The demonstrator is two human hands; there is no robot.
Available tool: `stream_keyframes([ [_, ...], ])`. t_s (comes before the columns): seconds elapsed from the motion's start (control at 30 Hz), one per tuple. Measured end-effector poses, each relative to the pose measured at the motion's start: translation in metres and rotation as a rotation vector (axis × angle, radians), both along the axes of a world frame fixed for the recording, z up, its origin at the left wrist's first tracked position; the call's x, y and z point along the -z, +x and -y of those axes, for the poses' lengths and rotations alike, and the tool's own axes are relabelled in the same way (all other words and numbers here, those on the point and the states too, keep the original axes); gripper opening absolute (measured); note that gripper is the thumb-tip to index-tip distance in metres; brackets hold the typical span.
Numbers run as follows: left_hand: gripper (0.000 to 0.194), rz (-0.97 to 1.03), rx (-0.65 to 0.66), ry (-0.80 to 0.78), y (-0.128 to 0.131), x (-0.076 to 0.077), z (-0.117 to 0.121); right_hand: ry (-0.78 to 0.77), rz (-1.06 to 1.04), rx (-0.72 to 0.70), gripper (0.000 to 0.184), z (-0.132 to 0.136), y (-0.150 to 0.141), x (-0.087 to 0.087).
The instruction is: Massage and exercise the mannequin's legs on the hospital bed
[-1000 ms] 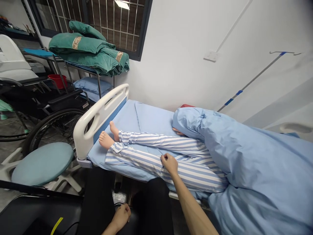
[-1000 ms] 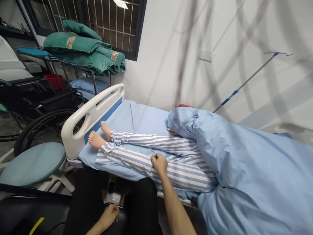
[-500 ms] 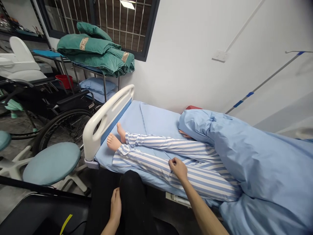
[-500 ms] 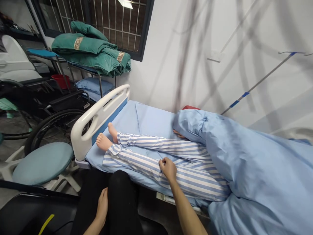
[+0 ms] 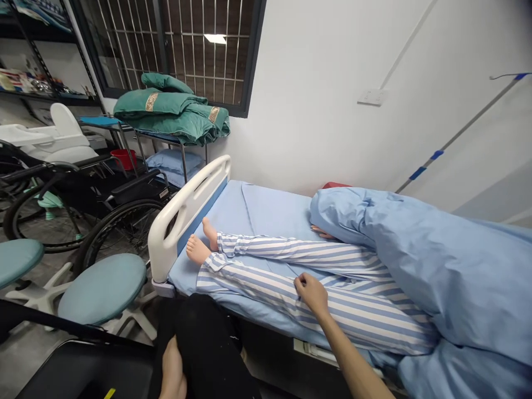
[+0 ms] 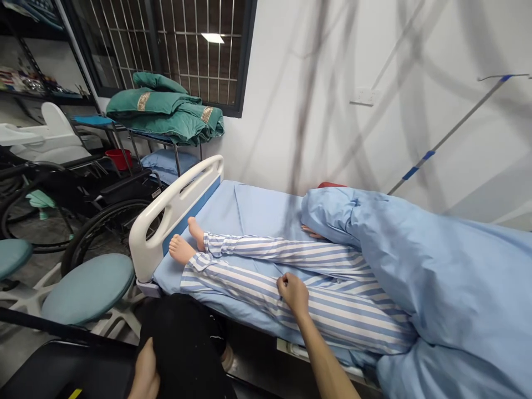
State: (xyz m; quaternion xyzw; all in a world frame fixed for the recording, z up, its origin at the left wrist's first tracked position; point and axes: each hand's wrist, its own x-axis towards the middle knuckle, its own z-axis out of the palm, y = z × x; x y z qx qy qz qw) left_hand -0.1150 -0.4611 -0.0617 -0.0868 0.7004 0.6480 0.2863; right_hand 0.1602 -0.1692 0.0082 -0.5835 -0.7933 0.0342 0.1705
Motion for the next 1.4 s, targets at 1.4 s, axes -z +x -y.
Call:
stream_keyframes([
  [1.4, 0.030, -1.531, 0.739, -0.376, -0.015, -0.050, -0.218, 0.022, -0.261, -0.220, 0.023, 0.001, -0.048, -0.010],
])
